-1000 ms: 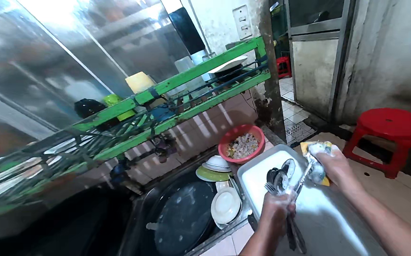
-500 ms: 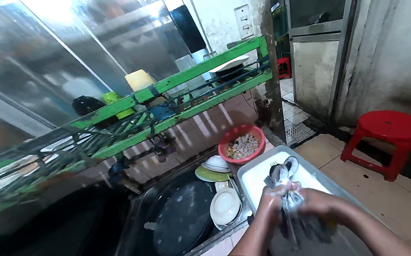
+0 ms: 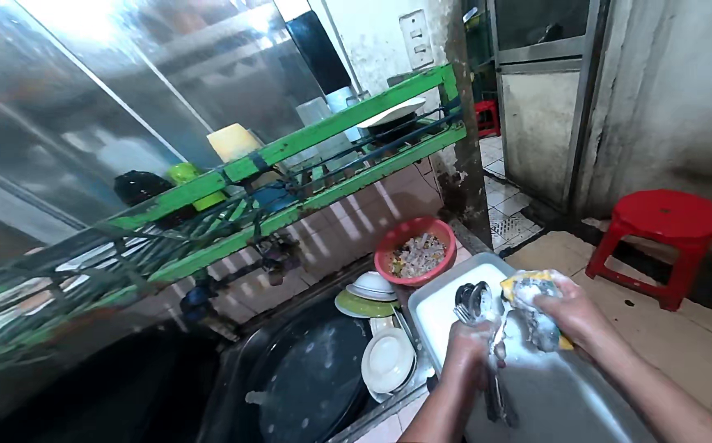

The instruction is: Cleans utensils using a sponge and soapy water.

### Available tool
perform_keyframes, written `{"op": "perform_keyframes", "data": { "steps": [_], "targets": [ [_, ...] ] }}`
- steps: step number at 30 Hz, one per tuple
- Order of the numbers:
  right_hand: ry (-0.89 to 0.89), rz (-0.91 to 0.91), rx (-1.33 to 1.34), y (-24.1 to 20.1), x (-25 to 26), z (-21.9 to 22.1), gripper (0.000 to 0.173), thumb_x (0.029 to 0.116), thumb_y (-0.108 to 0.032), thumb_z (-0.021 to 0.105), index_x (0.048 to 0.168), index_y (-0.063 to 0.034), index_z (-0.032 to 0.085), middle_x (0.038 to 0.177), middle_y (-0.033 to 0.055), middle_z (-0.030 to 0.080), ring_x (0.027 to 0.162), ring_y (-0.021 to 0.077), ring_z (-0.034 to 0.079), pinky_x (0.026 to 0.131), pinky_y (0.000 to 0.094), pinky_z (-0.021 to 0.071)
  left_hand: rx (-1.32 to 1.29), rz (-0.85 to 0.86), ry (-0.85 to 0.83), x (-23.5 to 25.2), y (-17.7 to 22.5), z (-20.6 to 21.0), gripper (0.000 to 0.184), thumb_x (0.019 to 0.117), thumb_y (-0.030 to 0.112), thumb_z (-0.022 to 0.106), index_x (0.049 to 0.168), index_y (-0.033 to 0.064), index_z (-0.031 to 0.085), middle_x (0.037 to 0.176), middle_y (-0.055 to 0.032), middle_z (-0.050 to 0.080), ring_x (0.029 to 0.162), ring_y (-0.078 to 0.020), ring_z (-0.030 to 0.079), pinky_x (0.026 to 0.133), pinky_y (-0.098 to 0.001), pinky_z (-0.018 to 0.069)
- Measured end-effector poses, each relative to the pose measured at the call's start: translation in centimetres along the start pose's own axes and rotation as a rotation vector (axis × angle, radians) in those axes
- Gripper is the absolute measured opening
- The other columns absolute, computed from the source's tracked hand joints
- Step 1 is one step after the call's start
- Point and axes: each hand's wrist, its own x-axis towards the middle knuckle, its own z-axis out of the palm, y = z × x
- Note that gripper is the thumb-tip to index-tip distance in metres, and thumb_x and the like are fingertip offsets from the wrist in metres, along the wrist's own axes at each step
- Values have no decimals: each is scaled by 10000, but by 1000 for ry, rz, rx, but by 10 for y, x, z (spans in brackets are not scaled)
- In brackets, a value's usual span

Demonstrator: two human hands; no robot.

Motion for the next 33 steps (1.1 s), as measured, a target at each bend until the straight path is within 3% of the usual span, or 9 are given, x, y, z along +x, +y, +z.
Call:
{"op": "perform_keyframes", "data": {
  "steps": [3,8,12,15,18,20,24,28,33],
  "targets": [
    [-122,-19,-104,15,-6,14,525,909,-109,694,1405,-56,530,1228,183,655,1092,264,670,937,477,558,96,31,41,1,-6,2,69,988,36,613,958,-4,565,604,-25,533,460,-89,499,444,-233,448],
    [-3,-87,-401,-3,5,8,515,935,-185,728,1395,-18,566,1178,285,668,1101,440,652,958,651,486,111,30,133,-2,-18,8,103,986,79,645,984,-1,582,620,-30,525,476,-101,499,457,-258,446],
    [-234,-42,-433,-1,-6,18,552,951,-177,671,1457,-54,486,1298,234,624,1192,352,626,1016,547,493,81,32,144,-2,-16,8,41,973,14,610,978,-6,575,626,-40,538,477,-110,505,454,-260,447],
    [-119,-150,-521,5,7,13,499,939,-193,703,1400,-57,570,1255,239,659,1175,402,638,1005,619,486,-20,-35,112,-6,-16,5,96,1012,48,595,944,-2,549,593,-27,512,436,-91,487,420,-227,446],
    [74,-238,-356,-4,23,-1,507,958,-232,735,1401,-50,568,1265,258,648,1153,437,637,985,663,480,-71,-47,58,-11,-17,2,149,1024,73,596,900,-2,562,585,-24,520,429,-87,497,414,-221,459],
    [16,-151,-299,-15,22,-6,568,969,-300,721,1457,-101,510,1283,248,636,1159,412,630,981,646,481,-85,-24,-31,-16,-17,-2,114,1018,60,598,931,-11,575,608,-32,553,452,-91,534,440,-226,492],
    [-119,-151,-451,-20,8,-12,423,958,-253,734,1327,-67,644,1199,214,683,1113,372,655,987,613,487,-61,0,-210,-21,-20,-8,129,1041,106,555,1009,-4,616,670,-32,603,506,-92,565,481,-230,509],
    [140,-227,21,-11,19,-28,375,987,-171,664,1340,-70,587,1096,180,686,905,300,677,784,545,561,-70,23,-150,-15,-26,-8,187,1062,131,535,966,-4,620,610,-8,557,475,-70,528,456,-205,473],
    [21,-33,39,11,-11,15,541,935,-159,692,1425,-41,497,1145,194,664,986,277,685,858,497,575,-110,40,-95,-11,-15,13,149,1071,119,511,973,14,550,577,5,488,434,-57,463,422,-193,423]
  ]
}}
